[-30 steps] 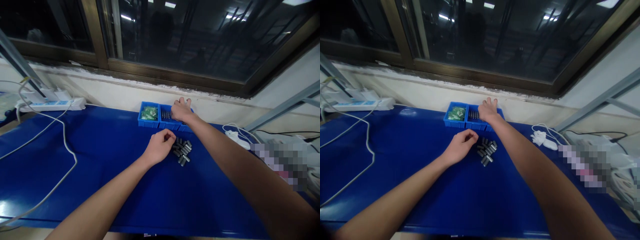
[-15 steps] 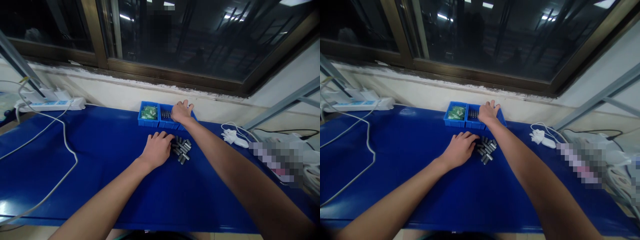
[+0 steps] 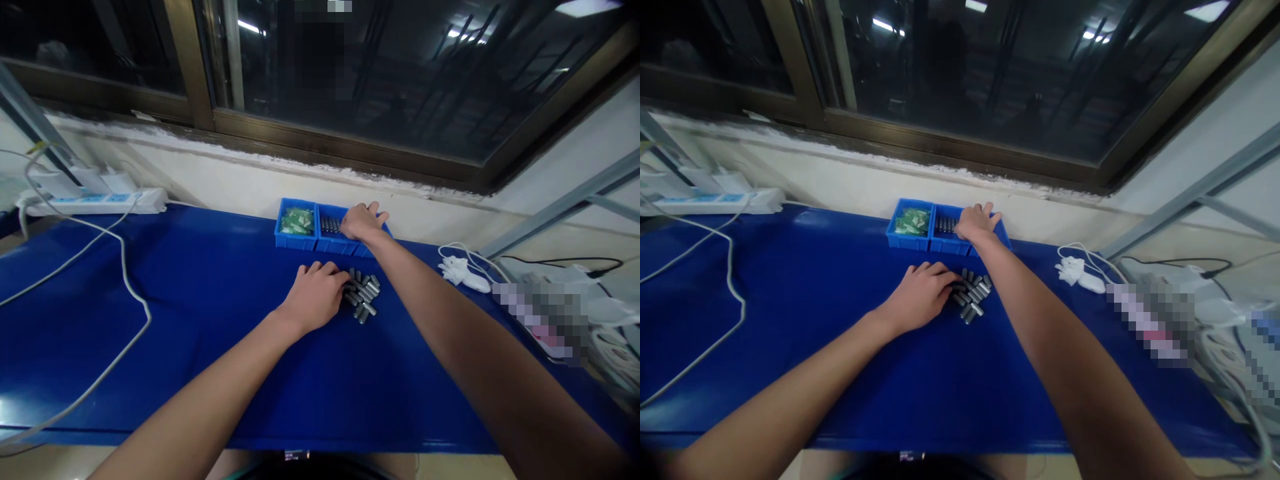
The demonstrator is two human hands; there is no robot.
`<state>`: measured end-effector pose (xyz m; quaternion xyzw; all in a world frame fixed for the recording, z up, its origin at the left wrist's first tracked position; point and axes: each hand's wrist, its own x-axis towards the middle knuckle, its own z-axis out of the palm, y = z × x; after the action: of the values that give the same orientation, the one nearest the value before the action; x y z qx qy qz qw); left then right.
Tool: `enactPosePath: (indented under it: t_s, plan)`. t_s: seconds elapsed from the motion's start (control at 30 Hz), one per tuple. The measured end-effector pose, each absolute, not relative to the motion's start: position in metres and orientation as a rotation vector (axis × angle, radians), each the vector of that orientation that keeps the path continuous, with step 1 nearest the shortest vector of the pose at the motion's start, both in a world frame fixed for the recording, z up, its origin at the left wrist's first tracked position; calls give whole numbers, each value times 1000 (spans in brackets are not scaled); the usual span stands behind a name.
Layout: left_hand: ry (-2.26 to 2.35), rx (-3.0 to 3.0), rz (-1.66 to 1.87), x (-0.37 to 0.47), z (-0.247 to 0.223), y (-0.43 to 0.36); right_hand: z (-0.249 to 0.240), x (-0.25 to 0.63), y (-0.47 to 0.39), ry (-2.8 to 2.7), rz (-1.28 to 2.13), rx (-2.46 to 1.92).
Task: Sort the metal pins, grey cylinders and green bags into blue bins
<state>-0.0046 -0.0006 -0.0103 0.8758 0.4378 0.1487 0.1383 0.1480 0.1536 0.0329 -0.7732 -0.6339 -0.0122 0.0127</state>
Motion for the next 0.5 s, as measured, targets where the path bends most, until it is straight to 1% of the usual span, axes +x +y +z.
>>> enactPosePath:
  t_s: [0.1, 0.2, 0.37, 0.43, 0.5]
  plan:
    - [1221, 2582, 417, -4, -11, 0, 39, 145, 141, -1882, 30, -2275]
    - [1230, 2604, 393, -3, -12, 0, 45, 147, 119, -1741, 112, -2010]
    - [1258, 2616, 380, -4, -12, 5, 44, 180, 66, -1640, 74, -1546]
    - [1280, 2586, 425, -5, -12, 6, 35, 198, 43, -1596, 45, -1393]
    - [1302, 2475, 578, -5, -14, 7, 22, 211, 23, -1547, 122, -1327]
